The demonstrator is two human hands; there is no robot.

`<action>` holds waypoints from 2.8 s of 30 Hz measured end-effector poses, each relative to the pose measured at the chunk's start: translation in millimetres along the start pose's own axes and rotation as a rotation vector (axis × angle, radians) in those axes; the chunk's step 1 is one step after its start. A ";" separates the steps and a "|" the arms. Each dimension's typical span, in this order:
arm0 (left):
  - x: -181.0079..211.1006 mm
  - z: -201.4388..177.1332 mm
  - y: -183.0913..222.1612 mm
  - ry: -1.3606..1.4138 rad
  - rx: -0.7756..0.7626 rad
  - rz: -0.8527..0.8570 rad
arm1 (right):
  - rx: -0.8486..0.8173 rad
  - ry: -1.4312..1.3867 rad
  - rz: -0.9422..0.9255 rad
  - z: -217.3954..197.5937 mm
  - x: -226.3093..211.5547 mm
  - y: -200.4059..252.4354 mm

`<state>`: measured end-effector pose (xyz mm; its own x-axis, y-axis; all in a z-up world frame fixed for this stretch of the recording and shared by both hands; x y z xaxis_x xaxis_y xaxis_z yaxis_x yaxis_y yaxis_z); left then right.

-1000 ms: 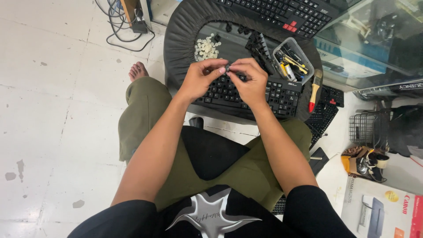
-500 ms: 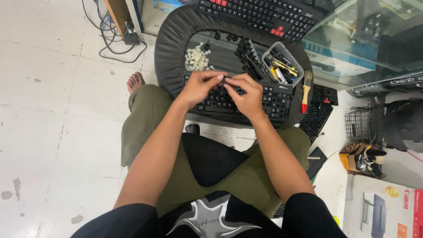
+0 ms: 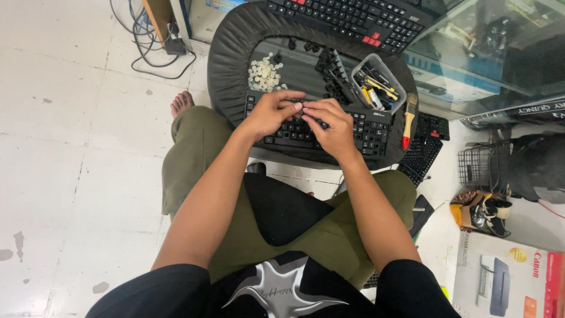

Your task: Attaching individual keycaps to a computer keyboard switches.

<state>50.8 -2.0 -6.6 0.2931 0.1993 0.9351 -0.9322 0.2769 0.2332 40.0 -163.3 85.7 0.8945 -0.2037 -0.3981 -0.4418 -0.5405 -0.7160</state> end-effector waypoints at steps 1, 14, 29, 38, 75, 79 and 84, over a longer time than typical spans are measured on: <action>-1.4 -4.4 1.1 0.001 0.008 0.000 | -0.002 -0.007 -0.003 3.2 0.5 0.1; 2.8 -41.3 30.2 -0.114 0.133 -0.040 | -0.056 -0.124 0.045 39.5 6.5 -8.7; 14.1 -32.4 17.8 -0.102 0.343 -0.002 | -0.287 0.056 0.158 13.6 12.3 47.5; 14.0 -34.1 10.5 0.030 0.467 0.042 | -0.380 0.107 0.069 45.1 8.4 65.6; 18.3 -63.5 33.1 -0.005 0.600 -0.006 | 0.592 0.015 0.841 -77.3 101.3 97.6; 16.5 -65.8 39.3 -0.012 0.601 0.008 | 0.532 0.007 0.749 -55.8 131.0 101.0; 12.7 -75.9 43.1 -0.035 0.601 0.003 | 0.011 0.169 0.503 -10.9 132.7 68.5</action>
<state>30.4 83.8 -4.9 0.2927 0.1658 0.9417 -0.8926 -0.3059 0.3313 129.2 -236.3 -9.9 0.5702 -0.5647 -0.5966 -0.8190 -0.3337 -0.4669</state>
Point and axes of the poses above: each hand's wrist, its own y-axis away from the middle knuckle, its own z-axis out of the palm, x = y × z, the point moved 4 cm from there along -y, towards the middle knuckle, and after that the axes turned 11 degrees about -z, right-handed, at the moved point
